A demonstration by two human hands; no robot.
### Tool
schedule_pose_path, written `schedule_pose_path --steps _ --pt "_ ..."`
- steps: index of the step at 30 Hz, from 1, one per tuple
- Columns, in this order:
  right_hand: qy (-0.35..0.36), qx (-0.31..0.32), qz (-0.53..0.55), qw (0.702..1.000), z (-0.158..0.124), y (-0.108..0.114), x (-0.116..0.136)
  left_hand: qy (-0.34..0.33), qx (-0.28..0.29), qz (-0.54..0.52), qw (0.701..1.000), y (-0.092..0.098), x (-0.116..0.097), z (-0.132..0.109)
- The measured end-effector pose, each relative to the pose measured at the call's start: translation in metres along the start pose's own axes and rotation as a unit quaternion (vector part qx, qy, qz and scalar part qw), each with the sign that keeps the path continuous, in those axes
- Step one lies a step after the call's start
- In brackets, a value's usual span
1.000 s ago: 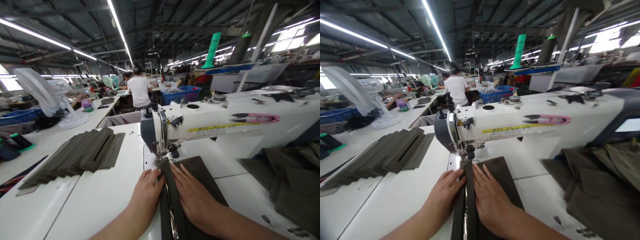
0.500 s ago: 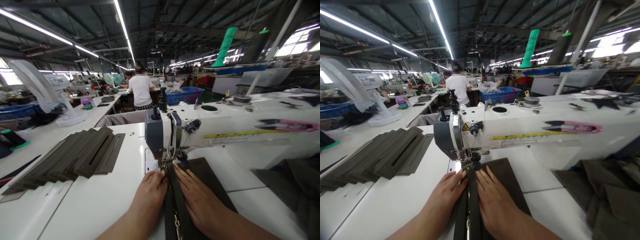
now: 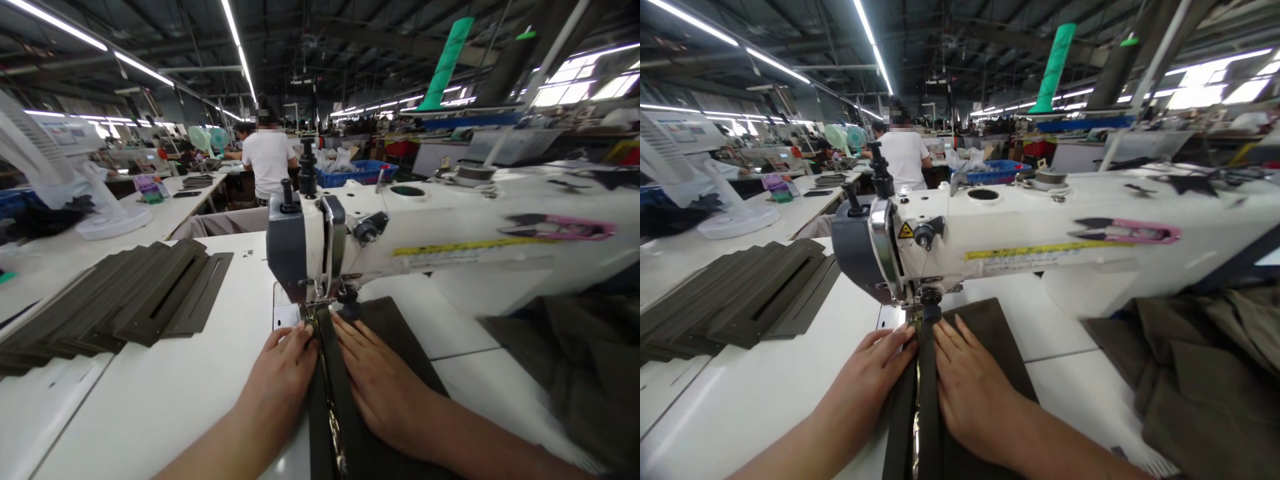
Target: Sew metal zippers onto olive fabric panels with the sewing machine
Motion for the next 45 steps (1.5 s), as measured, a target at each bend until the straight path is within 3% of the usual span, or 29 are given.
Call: schedule_pose_path --steps 12,26,31,35,39,45 --pt "0.015 -0.009 0.028 0.999 -0.001 0.003 -0.001 -0.005 -0.015 0.006 1.000 0.000 -0.003 -0.002" --pt "-0.002 -0.029 0.039 0.999 0.002 0.000 -0.002 0.020 0.083 -0.013 0.996 -0.005 0.001 0.003" --pt "-0.005 -0.032 0.045 0.998 0.009 -0.002 -0.007 0.025 0.069 -0.031 0.997 -0.009 0.007 0.003" --pt "0.002 -0.045 0.071 0.996 0.012 0.008 -0.011 0.025 0.055 -0.018 0.998 -0.011 0.011 0.006" --pt "0.043 -0.076 0.083 0.993 -0.012 0.021 0.010 0.028 0.062 -0.014 0.998 -0.010 0.014 0.006" --pt "0.130 -0.228 -0.013 0.965 -0.046 0.017 0.056 0.053 0.063 -0.045 0.996 -0.005 0.017 0.002"
Point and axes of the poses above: each hand's wrist, its own z-axis towards the middle knuckle, its own y-axis out of the back of the hand, x = y × z, the point moved 5 cm from there along z, towards the middle knuckle
